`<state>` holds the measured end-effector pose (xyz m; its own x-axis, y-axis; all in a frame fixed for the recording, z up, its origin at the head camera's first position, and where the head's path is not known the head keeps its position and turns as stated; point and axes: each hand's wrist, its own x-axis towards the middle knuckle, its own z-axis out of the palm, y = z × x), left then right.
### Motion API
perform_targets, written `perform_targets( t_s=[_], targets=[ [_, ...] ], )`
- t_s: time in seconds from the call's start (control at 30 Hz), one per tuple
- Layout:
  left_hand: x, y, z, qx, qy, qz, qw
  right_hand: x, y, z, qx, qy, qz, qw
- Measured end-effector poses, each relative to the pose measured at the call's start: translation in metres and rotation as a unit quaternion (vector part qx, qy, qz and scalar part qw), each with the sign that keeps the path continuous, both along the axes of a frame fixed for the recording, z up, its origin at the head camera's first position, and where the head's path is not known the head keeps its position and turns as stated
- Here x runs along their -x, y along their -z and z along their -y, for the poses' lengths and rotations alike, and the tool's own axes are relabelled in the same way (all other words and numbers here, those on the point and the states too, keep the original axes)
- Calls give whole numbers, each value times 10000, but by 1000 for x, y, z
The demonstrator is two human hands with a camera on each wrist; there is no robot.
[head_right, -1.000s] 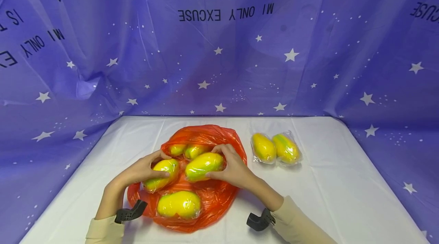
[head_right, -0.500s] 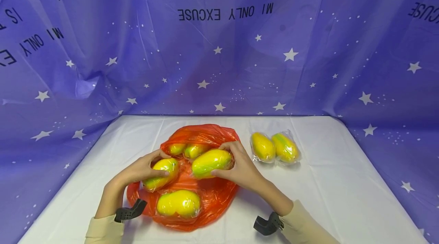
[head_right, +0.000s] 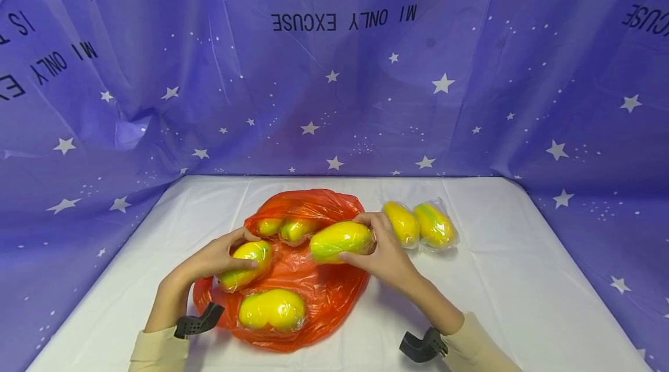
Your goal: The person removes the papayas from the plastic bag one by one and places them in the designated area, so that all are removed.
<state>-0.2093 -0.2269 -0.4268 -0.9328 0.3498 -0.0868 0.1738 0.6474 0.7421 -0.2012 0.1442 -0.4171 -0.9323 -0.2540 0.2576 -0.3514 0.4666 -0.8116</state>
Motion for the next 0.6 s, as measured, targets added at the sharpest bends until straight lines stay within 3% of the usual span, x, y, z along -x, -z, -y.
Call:
perform_targets(
  t_s=[0.23,0.47,0.6],
  targets=[
    [0,-1,0,18,-29,6,10000,-17,-27,-6,149,162,-193,9996],
    [0,-1,0,74,-28,-39,10000,-17,-26,-20,215,314,-105,9992],
    [-1,-1,-1,61,-43,-42,10000,-10,-15,-31,107,469,-190,9987]
  ],
)
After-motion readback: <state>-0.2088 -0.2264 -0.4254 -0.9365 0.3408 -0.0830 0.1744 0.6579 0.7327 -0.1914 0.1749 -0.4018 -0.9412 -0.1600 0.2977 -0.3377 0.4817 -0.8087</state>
